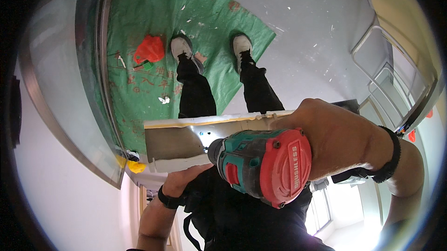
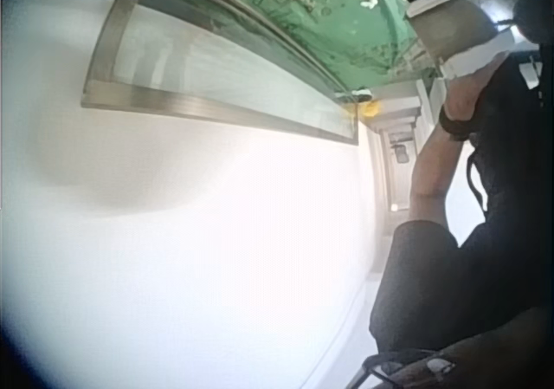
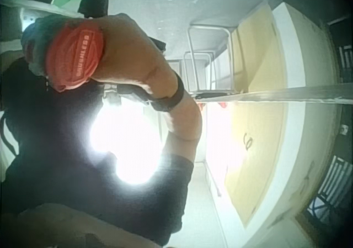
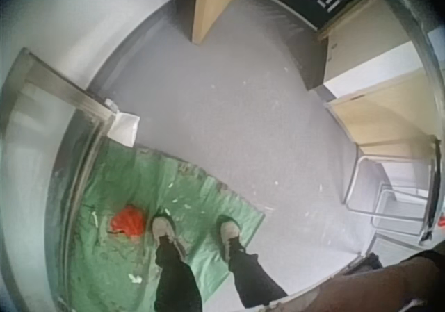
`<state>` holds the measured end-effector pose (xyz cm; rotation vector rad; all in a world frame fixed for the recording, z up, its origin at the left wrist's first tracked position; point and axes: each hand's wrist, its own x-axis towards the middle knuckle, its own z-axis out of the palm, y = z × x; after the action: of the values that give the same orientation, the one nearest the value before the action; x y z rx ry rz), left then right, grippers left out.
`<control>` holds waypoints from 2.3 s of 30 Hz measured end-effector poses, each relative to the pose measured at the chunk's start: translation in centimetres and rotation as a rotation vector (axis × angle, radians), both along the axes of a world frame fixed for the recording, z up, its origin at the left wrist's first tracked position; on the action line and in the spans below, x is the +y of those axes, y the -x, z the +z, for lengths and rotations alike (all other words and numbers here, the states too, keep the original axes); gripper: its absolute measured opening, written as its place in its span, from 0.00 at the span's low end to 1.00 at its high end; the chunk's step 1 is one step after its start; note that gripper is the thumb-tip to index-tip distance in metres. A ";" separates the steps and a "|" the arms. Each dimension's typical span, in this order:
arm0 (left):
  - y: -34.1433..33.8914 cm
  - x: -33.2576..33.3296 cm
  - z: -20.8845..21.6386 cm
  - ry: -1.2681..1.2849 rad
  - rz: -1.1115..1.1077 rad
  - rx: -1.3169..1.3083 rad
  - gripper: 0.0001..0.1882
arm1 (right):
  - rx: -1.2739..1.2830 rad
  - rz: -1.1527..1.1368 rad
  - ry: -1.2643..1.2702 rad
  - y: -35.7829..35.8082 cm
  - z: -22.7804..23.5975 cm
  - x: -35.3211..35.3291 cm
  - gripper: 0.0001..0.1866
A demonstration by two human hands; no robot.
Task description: The person uses a power drill to drive screws into a metal track, then positions two metal frame pieces at a right angle and secures them using a drill and screws.
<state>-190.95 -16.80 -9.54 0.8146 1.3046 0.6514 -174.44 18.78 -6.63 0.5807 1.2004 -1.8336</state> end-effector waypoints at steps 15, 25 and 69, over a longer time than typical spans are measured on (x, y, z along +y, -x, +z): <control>-0.3 -1.2 0.3 0.520 0.148 -0.354 0.18 | 0.098 0.075 -0.001 0.2 -2.0 0.2 0.27; -0.5 -2.1 0.8 0.303 0.101 -0.245 0.18 | 0.109 0.103 -0.025 0.8 -2.0 0.0 0.26; 1.7 16.3 -23.7 0.166 0.354 0.243 0.34 | -0.305 -0.669 -0.839 -14.2 -6.3 3.4 0.19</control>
<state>-192.68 -0.52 -33.29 0.5416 1.7227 0.7258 -160.23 22.18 -12.92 1.8390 1.6626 -1.5680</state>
